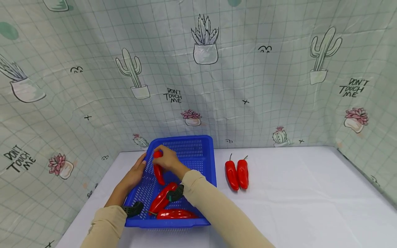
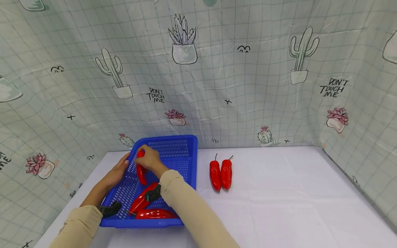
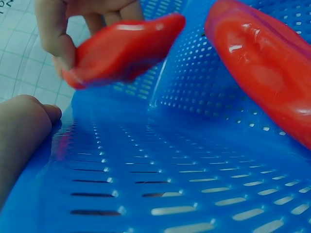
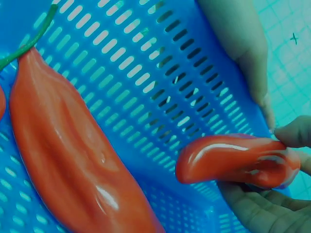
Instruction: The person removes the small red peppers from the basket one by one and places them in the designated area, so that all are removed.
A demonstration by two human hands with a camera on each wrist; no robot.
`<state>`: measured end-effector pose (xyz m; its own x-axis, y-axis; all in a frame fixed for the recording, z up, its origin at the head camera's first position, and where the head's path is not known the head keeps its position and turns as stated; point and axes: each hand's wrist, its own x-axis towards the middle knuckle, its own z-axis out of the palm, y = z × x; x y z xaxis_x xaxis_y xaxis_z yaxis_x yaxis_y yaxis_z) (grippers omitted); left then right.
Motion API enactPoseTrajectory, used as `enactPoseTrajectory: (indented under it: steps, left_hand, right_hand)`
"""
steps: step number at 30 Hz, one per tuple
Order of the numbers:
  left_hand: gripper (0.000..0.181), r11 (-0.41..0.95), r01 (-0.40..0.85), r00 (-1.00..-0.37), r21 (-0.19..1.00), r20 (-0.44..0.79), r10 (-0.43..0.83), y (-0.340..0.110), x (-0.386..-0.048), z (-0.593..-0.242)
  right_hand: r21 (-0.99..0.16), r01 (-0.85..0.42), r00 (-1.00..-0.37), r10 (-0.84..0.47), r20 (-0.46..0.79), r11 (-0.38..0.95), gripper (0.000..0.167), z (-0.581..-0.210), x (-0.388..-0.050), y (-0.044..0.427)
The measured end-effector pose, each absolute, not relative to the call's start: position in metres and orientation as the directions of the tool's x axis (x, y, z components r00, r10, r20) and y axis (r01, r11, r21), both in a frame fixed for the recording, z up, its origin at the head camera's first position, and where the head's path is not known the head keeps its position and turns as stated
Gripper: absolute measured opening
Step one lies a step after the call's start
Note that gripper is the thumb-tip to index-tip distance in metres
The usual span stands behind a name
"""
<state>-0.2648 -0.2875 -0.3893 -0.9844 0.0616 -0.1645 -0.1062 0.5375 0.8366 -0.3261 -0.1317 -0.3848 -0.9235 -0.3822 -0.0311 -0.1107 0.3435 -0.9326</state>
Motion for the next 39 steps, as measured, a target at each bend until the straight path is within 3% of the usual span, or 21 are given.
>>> enactPoseTrajectory:
  steps: [9,18,39]
  left_hand:
    - [0.063,0.553,-0.03,-0.991,0.833,-0.096,0.091,-0.295,-0.267,-0.398]
    - [0.054,0.548,-0.095,-0.986,0.831,-0.154,0.064,-0.288,-0.264,-0.39]
    - [0.054,0.572,-0.083,-0.988,0.816,-0.141,0.058,-0.284,-0.263,-0.39]
  right_hand:
    - [-0.924,-0.134,-0.926,-0.376,-0.011,0.359,0.042,-0.374,-0.331,-0.113]
    - [-0.946,-0.098,-0.918,-0.395,-0.035,0.31,0.049,-0.354,-0.333,-0.097]
    - [-0.96,-0.121,-0.904,-0.427,0.003,0.251,0.058,-0.318,-0.34,-0.073]
